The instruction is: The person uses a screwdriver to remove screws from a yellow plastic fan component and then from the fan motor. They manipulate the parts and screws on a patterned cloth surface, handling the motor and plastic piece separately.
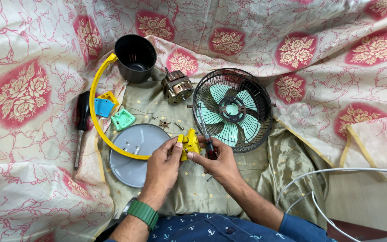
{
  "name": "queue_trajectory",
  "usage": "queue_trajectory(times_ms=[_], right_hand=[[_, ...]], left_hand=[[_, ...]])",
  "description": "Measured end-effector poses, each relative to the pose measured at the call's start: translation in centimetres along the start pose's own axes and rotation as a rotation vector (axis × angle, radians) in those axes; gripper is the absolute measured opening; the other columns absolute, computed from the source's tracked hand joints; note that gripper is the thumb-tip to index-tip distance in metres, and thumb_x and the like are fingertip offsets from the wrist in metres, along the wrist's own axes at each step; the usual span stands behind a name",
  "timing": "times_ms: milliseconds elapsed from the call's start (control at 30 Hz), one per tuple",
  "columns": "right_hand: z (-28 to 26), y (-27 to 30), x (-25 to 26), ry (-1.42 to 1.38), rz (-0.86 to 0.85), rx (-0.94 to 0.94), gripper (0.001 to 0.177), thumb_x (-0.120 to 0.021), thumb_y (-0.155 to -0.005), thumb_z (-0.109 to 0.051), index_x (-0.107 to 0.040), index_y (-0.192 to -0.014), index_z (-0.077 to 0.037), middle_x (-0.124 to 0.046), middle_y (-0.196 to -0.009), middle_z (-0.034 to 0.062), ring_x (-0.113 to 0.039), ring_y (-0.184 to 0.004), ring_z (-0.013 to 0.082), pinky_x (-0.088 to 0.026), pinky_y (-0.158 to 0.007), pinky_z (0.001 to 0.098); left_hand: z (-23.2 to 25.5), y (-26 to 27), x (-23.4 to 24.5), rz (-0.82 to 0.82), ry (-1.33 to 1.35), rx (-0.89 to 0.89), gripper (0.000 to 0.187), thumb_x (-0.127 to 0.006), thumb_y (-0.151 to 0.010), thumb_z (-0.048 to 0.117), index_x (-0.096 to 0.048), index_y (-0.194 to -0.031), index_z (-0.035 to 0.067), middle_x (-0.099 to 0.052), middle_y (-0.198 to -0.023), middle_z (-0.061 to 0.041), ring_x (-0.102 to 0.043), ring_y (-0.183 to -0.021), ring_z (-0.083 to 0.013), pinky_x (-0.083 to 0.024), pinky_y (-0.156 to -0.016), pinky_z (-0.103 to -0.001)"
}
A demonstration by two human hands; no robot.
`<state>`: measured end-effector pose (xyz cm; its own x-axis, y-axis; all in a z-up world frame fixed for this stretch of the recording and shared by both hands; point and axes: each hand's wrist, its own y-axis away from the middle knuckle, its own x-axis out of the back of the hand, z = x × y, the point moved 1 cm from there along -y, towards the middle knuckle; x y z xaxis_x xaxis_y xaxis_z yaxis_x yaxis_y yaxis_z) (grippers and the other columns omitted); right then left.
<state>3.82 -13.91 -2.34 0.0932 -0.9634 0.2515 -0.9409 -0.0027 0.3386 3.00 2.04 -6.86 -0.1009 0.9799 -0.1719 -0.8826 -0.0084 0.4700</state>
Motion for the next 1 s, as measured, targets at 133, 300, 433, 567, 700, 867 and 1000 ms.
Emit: queue_trajectory(times_ms=[133, 300, 433, 567, 700, 867, 1000], right_hand=[[0.6, 0.2, -0.3, 0.076, 0.055, 0.035, 0.058, -0.090, -0.074, -0.026, -0.067, -0.121, -0.001, -0.061, -0.067, -0.0038, -0.049, -0.049, 0.0024, -0.042, -0.041, 0.0206], [1.7, 0.8, 0.2, 0.159, 0.072, 0.020, 0.060, -0.090, -0.074, -0.029, -0.067, -0.122, 0.000, -0.061, -0.065, -0.0047, -0.049, -0.050, 0.0029, -0.040, -0.043, 0.0211], [2.5, 1.4, 1.1, 0.334, 0.113, 0.036, 0.066, -0.092, -0.071, -0.033, -0.069, -0.125, -0.003, -0.057, -0.066, -0.0053, -0.045, -0.056, 0.0038, -0.036, -0.047, 0.0231], [3.3, 1.5, 1.9, 0.518, 0.153, 0.008, 0.070, -0.093, -0.068, -0.035, -0.069, -0.127, -0.008, -0.056, -0.065, -0.0021, -0.047, -0.057, 0.0071, -0.040, -0.049, 0.0274], [3.8, 1.4, 2.1, 0.607, 0.125, 0.029, 0.068, -0.093, -0.068, -0.033, -0.067, -0.126, -0.008, -0.065, -0.073, 0.0048, -0.055, -0.061, 0.0106, -0.048, -0.054, 0.0307], [4.4, 1.0, 1.7, 0.590, 0.051, 0.183, 0.065, -0.089, -0.070, -0.024, -0.065, -0.128, -0.006, -0.075, -0.103, 0.0078, -0.069, -0.073, 0.0148, -0.059, -0.065, 0.0312], [4.8, 0.9, 1.4, 0.609, 0.028, 0.168, 0.067, -0.090, -0.070, -0.022, -0.063, -0.130, -0.007, -0.073, -0.113, 0.0102, -0.074, -0.084, 0.0181, -0.061, -0.073, 0.0326]], left_hand=[[-0.7, 0.2, -0.9, 0.015, -0.009, -0.116, 0.045, -0.060, -0.099, 0.028, -0.064, -0.136, 0.003, -0.077, -0.106, -0.007, -0.068, -0.089, -0.0071, -0.056, -0.078, -0.022], [-1.1, 1.2, -1.3, -0.017, -0.016, 0.074, 0.048, -0.058, -0.099, 0.030, -0.061, -0.143, 0.008, -0.076, -0.107, -0.013, -0.066, -0.086, -0.0143, -0.056, -0.078, -0.029], [-1.3, 1.7, -0.7, 0.000, -0.347, 0.080, 0.048, -0.061, -0.097, 0.035, -0.061, -0.137, 0.009, -0.077, -0.111, -0.008, -0.074, -0.092, -0.0129, -0.056, -0.084, -0.026], [-1.8, 1.9, 0.2, 0.015, -0.318, 0.198, 0.040, -0.062, -0.095, 0.033, -0.070, -0.125, 0.009, -0.078, -0.099, -0.004, -0.073, -0.078, -0.0126, -0.060, -0.073, -0.027], [-2.2, 2.2, 1.2, 0.034, -0.385, 0.212, 0.033, -0.062, -0.096, 0.030, -0.075, -0.117, 0.007, -0.075, -0.079, -0.006, -0.066, -0.064, -0.0128, -0.054, -0.063, -0.029], [-2.4, 2.2, 1.6, 0.036, -0.327, 0.218, 0.032, -0.064, -0.095, 0.029, -0.076, -0.113, 0.005, -0.073, -0.075, -0.004, -0.064, -0.062, -0.0131, -0.053, -0.061, -0.031], [-2.5, 1.8, 1.9, 0.066, -0.461, 0.138, 0.034, -0.063, -0.094, 0.033, -0.076, -0.113, 0.008, -0.078, -0.082, -0.007, -0.072, -0.069, -0.0163, -0.056, -0.068, -0.032]])
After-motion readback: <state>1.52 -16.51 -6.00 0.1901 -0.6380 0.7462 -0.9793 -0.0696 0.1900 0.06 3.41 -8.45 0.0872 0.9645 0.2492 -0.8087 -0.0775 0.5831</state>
